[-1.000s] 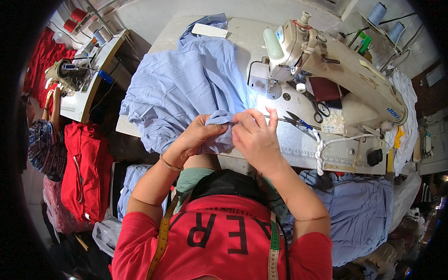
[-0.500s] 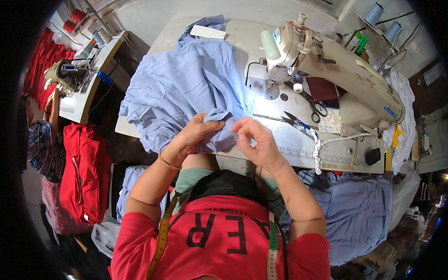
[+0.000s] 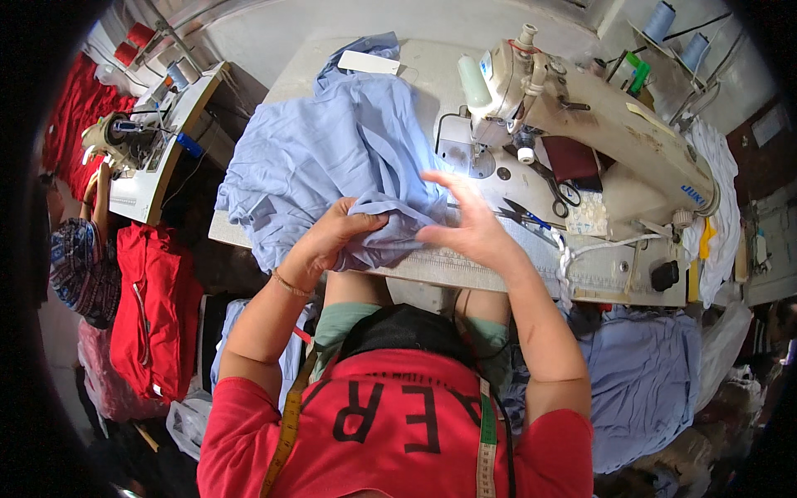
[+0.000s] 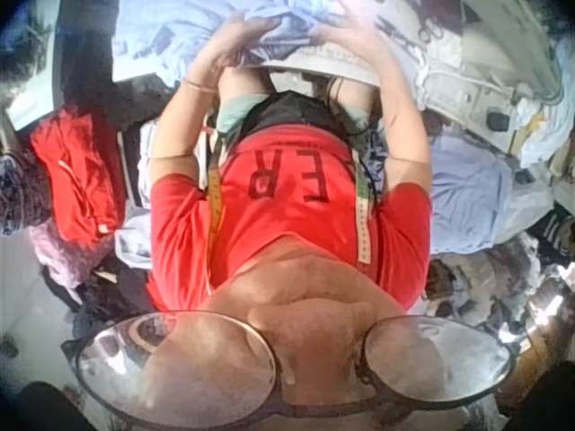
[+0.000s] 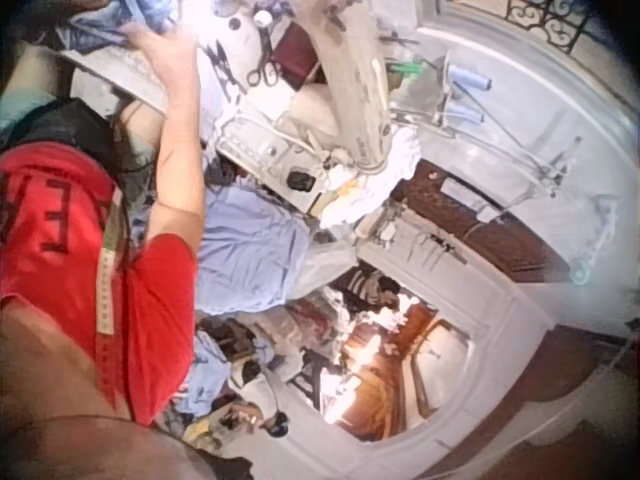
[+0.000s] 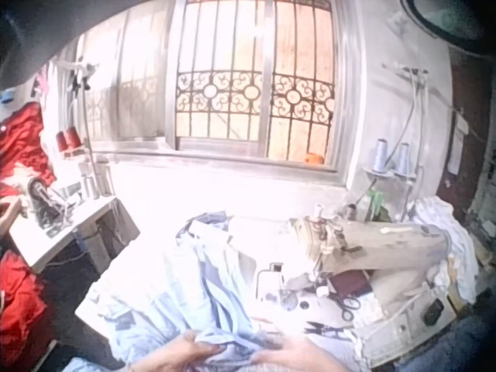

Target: The person trims loose threads and aligns the fabric of a light blue shirt collar at a sewing machine workstation, using small shears to clip excess material before smoothing the garment and checking the seam alignment.

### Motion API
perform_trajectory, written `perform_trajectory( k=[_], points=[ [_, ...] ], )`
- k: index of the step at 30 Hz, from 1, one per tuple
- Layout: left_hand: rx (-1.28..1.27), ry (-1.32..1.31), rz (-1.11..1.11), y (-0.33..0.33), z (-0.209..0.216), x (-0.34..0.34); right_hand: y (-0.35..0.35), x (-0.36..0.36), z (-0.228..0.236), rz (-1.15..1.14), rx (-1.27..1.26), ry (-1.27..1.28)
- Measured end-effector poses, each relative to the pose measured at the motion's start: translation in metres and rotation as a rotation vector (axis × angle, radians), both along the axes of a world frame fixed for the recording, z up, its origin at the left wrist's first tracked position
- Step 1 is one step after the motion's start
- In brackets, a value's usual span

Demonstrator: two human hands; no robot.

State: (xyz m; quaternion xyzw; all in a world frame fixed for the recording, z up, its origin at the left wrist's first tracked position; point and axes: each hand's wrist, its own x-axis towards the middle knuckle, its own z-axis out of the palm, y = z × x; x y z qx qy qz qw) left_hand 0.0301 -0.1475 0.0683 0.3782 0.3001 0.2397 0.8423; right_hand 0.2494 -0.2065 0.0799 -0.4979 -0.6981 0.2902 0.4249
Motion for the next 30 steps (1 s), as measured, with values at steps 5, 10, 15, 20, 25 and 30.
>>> perform_trajectory(
  k=[5, 10, 15, 20, 25, 30],
  points=[
    [0.682, 0.334, -0.122, 0.008, 0.026, 0.001, 0.014, -0.022, 0.016, 0.119, -0.15, -0.2],
    [0.858, 0.544, -0.075, 0.025, 0.024, -0.007, 0.016, -0.01, 0.013, 0.141, -0.45, 0.122],
    [1.635, 0.719, 0.516, 0.017, 0.009, 0.003, 0.018, -0.002, -0.008, 0.146, -0.458, 0.258],
    [0.862, 0.378, -0.173, -0.032, 0.026, 0.003, 0.01, -0.006, 0.003, 0.04, -0.266, -0.017],
    [0.376, -0.141, -0.032, -0.034, -0.011, 0.023, -0.01, -0.02, 0.022, -0.103, 0.435, -0.636],
    [-0.008, -0.243, 0.17, -0.035, -0.023, 0.03, -0.03, -0.031, 0.005, -0.126, 0.588, -0.916]
  ],
)
